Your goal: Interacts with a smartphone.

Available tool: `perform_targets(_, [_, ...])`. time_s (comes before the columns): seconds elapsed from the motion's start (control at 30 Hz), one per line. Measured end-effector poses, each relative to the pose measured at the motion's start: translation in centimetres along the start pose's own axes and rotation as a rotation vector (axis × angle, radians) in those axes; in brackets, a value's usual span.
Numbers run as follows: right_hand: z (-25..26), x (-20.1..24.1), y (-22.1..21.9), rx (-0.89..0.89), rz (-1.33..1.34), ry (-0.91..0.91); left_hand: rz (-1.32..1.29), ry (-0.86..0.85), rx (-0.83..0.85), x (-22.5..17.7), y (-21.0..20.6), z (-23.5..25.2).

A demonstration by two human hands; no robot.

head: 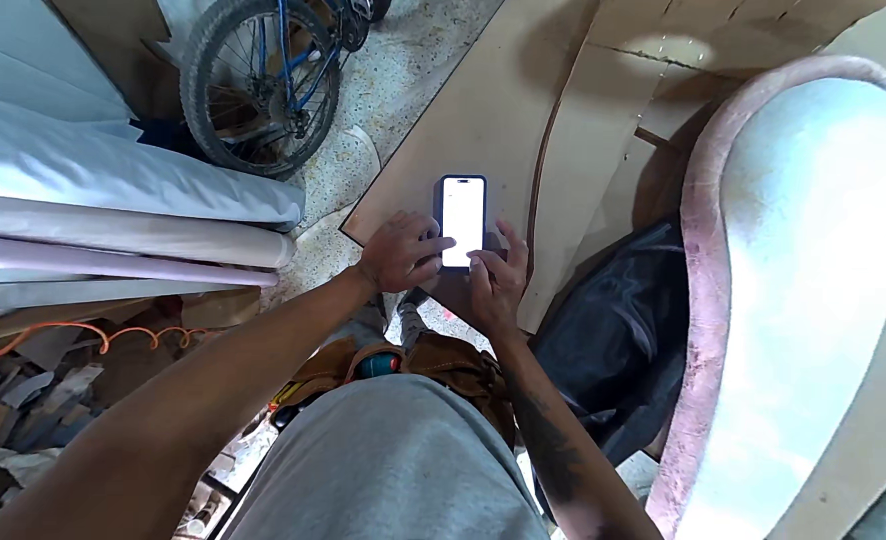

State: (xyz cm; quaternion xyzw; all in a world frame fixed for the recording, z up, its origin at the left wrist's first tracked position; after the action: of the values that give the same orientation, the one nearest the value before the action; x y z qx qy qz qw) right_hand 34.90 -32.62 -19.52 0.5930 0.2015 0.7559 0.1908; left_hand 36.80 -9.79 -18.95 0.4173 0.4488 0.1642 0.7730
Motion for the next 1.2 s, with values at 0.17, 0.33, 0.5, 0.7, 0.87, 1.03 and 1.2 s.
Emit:
perform_targets(0.17, [-0.1, 0.0, 0.0, 0.031, -0.003, 0.02, 0.003, 0.009, -0.011, 0.1, 0.0, -0.1])
perform_targets(0.33, [0.1, 0.3, 0.0, 0.049, 0.0, 0.022, 0.01, -0.013, -0.015, 0.2, 0.0, -0.1])
perform_targets(0.5, [0.1, 0.3, -0.2, 0.059, 0.0, 0.026, -0.017, -0.037, 0.004, 0.2, 0.1, -0.3])
perform_targets(0.7, [0.0, 0.3, -0.2, 0.049, 0.022, 0.03, -0.02, -0.064, -0.007, 0.2, 0.0, -0.4])
perform_targets(0.87, [0.2, 0.2, -0.2, 0.03, -0.009, 0.012, -0.017, -0.04, -0.019, 0.2, 0.0, -0.3])
perform_targets(1.03, [1.0, 0.3, -0.5, -0.104, -0.016, -0.044, -0.006, 0.047, -0.054, 0.2, 0.1, -0.2])
perform_targets(1.2, [1.3, 0.3, -0.6, -0.123, -0.061, -0.062, 0.017, 0.063, -0.045, 0.2, -0.2, -0.2])
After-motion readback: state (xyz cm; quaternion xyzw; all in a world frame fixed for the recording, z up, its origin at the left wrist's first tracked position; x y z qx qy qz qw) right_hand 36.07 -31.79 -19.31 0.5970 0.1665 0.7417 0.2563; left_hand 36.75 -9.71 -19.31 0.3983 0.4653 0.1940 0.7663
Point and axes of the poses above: each hand's wrist, its own z-axis towards the middle knuckle, its own y-axis out of the back of the hand, x = y × z, the point moved 2 cm from there along z, towards the middle knuckle, and after that the axes turned 1 degree about -x, right-handed, at the moved point
